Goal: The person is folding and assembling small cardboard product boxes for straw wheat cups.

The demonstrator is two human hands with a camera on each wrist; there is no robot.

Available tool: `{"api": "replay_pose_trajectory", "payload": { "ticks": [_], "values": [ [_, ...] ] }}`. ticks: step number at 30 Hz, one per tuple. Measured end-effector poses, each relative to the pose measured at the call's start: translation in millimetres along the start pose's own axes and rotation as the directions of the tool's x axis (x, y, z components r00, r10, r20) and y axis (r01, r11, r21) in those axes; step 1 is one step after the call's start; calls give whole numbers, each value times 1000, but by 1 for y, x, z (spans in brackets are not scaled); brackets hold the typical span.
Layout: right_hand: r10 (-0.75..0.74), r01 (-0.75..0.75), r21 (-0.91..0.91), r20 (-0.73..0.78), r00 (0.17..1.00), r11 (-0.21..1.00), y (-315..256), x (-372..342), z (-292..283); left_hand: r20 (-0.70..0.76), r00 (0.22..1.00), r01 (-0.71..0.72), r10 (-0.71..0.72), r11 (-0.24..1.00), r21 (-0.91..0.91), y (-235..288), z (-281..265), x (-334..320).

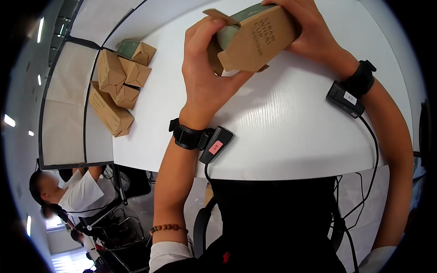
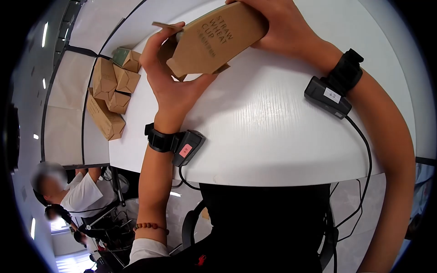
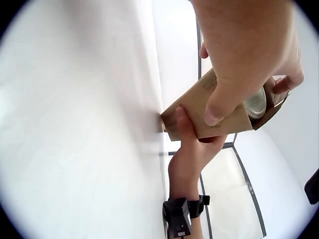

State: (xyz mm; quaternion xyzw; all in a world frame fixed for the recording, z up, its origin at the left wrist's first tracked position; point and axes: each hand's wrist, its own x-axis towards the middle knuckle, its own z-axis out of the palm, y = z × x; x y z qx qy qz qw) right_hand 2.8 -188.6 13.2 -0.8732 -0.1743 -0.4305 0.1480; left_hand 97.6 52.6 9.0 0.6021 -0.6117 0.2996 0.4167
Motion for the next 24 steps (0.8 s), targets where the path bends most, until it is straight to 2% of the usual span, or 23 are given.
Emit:
{"api": "replay_pose_trajectory", "payload": {
  "ticks": [4,10,13,14,15,16,17,19,20,21,24],
  "values": [
    [-29,29,-22,-11,1000,999,1,0,1,-30,999,31,-32,999,-34,4,0,2],
    [-42,41,-7,-8,999,999,-2,0,0,94,993,68,-73,996,55,13,-6,8],
    [87,-78,104,-85,993,991,3,-1,2,33,994,107,-106,994,-25,11,-5,6],
    [142,-112,229,-118,983,967,1,-2,2,40,976,213,-214,901,-378,14,-5,8],
    [198,-137,353,-142,970,926,-3,-2,4,46,947,263,-319,681,-683,19,-6,11],
    [253,-151,472,-161,954,869,-6,0,4,70,920,267,-386,485,-833,18,-6,13],
    [170,-113,440,-93,981,891,-6,1,0,106,909,308,-402,479,-822,17,-5,13],
    [57,-67,548,35,998,834,-22,7,5,180,895,431,-407,691,-580,6,-3,3],
    [-5,-50,597,90,996,801,-32,11,7,195,897,441,-396,788,-430,0,-2,-2],
    [47,-106,614,111,993,782,-40,9,13,202,914,400,-352,867,-296,-2,-3,-7],
    [291,-338,791,212,933,510,-41,-2,23,262,944,170,-201,976,136,-23,1,-23]
  ]
}}
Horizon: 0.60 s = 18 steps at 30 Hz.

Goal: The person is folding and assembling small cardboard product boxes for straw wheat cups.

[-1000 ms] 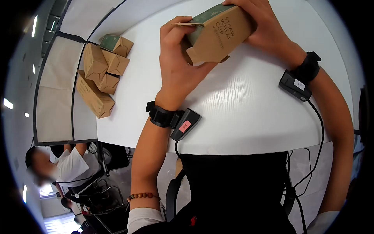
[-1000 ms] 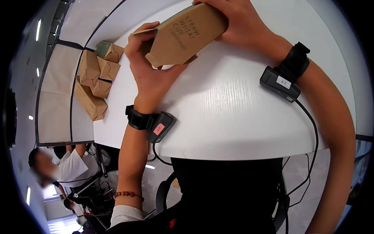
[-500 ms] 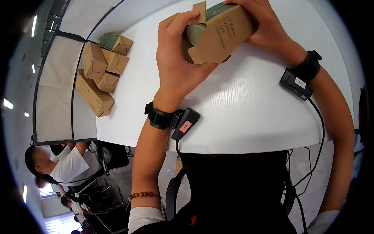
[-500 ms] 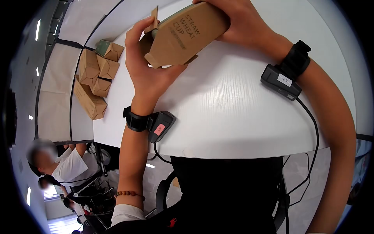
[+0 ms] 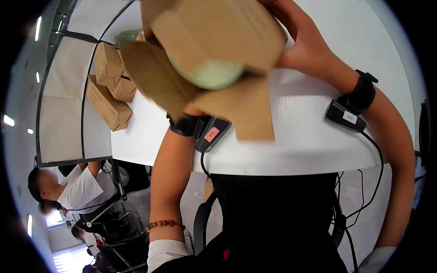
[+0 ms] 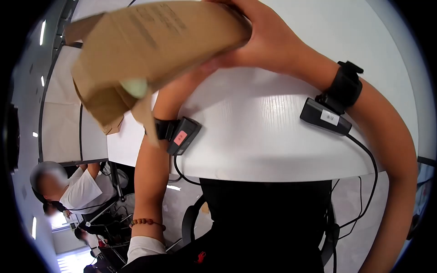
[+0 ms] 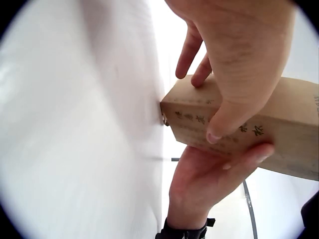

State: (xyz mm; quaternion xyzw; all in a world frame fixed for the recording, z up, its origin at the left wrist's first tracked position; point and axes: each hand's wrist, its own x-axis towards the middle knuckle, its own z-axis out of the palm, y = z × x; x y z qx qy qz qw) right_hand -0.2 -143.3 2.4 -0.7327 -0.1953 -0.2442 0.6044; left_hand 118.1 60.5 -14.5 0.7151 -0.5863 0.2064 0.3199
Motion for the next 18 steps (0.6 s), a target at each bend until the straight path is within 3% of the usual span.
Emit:
{"api": "replay_pose_trajectory", "payload": {
  "ticks": [1,4,5,7,9,12,15,18],
  "values": [
    [92,-93,35,39,995,995,-13,-1,-5,20,999,-52,49,990,130,-6,3,-1],
    [-26,47,-240,89,996,970,1,1,-9,34,999,-25,21,994,105,-7,6,2],
    [54,-36,-235,72,996,971,1,-1,-9,47,995,88,-84,990,-109,-1,4,0],
    [223,-210,-228,31,974,951,-12,-5,-5,84,966,257,-246,854,-451,5,0,-4],
    [144,-126,-234,62,988,964,-2,-4,-9,139,912,366,-385,616,-698,19,-6,-3],
    [153,-105,-272,161,975,956,-7,-4,-11,200,900,399,-388,547,-736,28,-11,-1],
    [133,-64,-293,224,966,954,-5,-7,-13,288,867,495,-407,629,-600,40,-17,2],
    [82,-43,-191,204,976,981,7,-9,-13,269,895,444,-356,648,-619,37,-16,2]
  ]
}}
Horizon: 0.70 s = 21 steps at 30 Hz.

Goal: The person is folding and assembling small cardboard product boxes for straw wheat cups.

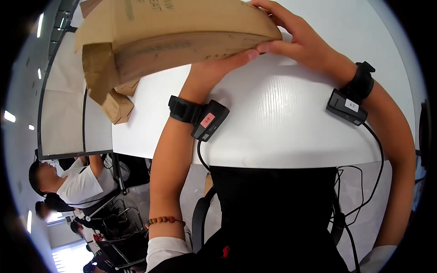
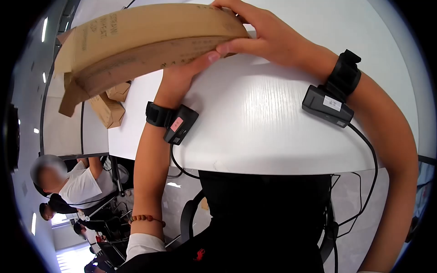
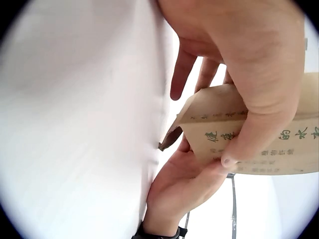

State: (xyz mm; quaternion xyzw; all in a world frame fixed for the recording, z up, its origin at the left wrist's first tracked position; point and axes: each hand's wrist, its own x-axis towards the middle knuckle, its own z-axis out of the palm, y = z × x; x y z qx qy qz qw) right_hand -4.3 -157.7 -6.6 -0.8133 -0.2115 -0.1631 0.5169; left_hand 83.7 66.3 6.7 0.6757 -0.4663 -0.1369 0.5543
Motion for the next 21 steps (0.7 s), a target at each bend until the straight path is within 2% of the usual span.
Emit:
{"api": "replay_pose_trajectory", "payload": {
  "ticks": [1,4,5,8,9,12,14,15,18,19,21],
  "values": [
    [-6,7,55,-19,1000,998,2,-1,1,-4,999,35,-35,999,10,0,0,0],
    [31,-31,-9,-49,998,999,-1,0,0,-44,994,103,-102,995,12,-8,-2,3],
    [74,-71,59,-48,996,996,-2,-1,1,-77,991,105,-105,994,-8,-16,-1,4],
    [186,-175,253,-17,982,951,-11,-2,2,-134,991,-17,18,1000,6,-9,-2,4],
    [219,-193,212,-108,970,958,-27,0,4,-146,986,-77,80,997,25,-4,-3,2],
    [248,-195,246,-208,946,950,-9,0,8,-300,924,-254,239,967,-14,-2,-30,-4],
    [260,-236,150,-167,951,960,-12,1,2,-419,874,-292,247,955,-46,29,-39,-31],
    [261,-240,139,-153,953,961,-13,3,-2,-510,833,-282,213,958,-60,22,-63,-58],
    [304,-279,177,-133,943,944,-22,6,1,-691,722,-226,-43,929,-294,-3,-192,-206],
    [308,-283,181,-133,942,942,-20,7,1,-766,633,-226,-110,921,-318,4,-216,-258],
    [319,-295,169,-138,938,940,-20,6,0,-896,437,-139,-79,978,-153,42,-233,-356]
  ]
}}
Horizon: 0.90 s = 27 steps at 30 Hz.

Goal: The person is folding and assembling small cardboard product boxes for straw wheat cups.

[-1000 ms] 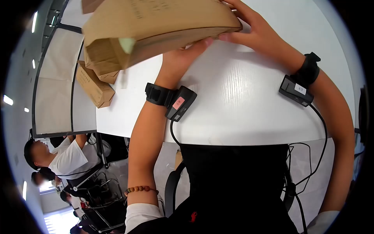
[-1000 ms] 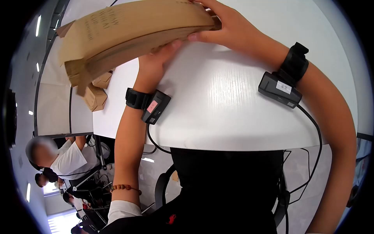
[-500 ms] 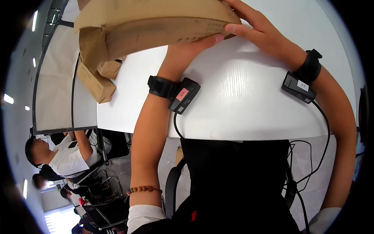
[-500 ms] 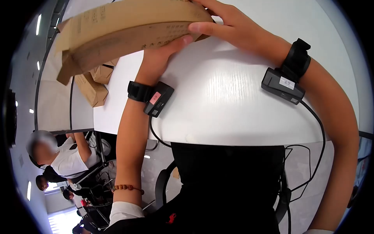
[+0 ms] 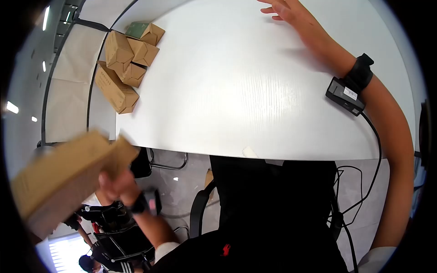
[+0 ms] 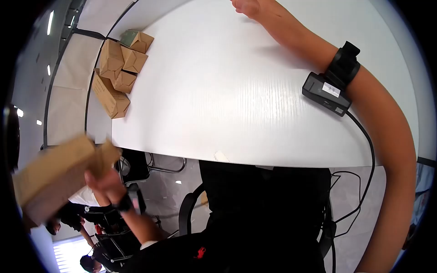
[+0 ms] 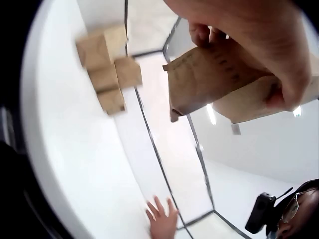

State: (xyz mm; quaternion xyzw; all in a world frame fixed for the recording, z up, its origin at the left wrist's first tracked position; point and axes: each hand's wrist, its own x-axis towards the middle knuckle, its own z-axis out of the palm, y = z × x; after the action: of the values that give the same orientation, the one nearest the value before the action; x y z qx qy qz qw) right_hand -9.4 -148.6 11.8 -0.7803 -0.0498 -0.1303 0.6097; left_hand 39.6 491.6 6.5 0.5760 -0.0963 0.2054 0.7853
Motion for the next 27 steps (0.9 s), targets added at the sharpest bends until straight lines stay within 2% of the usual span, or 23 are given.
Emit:
{"api": "replay_pose_trajectory", "payload": {
  "ticks": [2,3,5,7,9,10,11,13,16,17,19,20,21,23,26,27],
  "values": [
    [5,-5,-31,-9,1000,1000,-2,-4,-3,-100,975,-152,197,928,340,48,-51,-39],
    [24,-24,-45,-8,1000,999,-11,-8,-1,-103,944,-215,312,822,528,68,-67,-56],
    [50,-50,-54,-11,999,997,-23,-15,3,37,870,-330,492,525,784,97,-80,-73],
    [60,-61,-49,-21,998,997,-22,-13,8,199,788,-415,582,266,870,119,-78,-73],
    [46,-46,1,-44,998,999,0,-1,8,34,798,-292,602,337,895,132,-28,-67],
    [58,-59,-12,-40,997,998,-3,-2,11,66,799,-281,598,274,920,137,-45,-54],
    [60,-62,-28,-41,997,998,-10,-8,13,-35,803,-158,595,268,950,141,-57,-46],
    [71,-74,-59,-54,996,996,-15,-8,15,21,817,-109,576,120,987,158,-90,-16],
    [83,-90,-83,-82,993,993,-14,-7,17,-244,861,29,446,436,899,174,-92,10],
    [75,-81,-76,-80,994,994,-14,-8,16,-329,874,164,356,422,892,181,-91,14],
    [52,-54,-52,-48,997,997,-13,-4,15,-389,895,177,218,627,758,180,-105,24],
    [38,-38,-34,-25,999,999,-11,-3,14,-448,865,171,225,708,685,168,-95,26],
    [24,-24,-17,-6,1000,1000,-10,-4,13,-468,869,197,163,752,629,160,-90,28],
    [76,-80,-77,-52,996,994,-14,-4,16,-319,943,123,98,786,606,149,-129,40],
    [101,-111,-177,-62,993,978,-40,-14,25,-270,947,110,177,609,785,144,-146,65],
    [112,-121,-176,-63,992,977,-40,-12,26,-265,941,84,212,613,786,146,-175,93]
  ]
}}
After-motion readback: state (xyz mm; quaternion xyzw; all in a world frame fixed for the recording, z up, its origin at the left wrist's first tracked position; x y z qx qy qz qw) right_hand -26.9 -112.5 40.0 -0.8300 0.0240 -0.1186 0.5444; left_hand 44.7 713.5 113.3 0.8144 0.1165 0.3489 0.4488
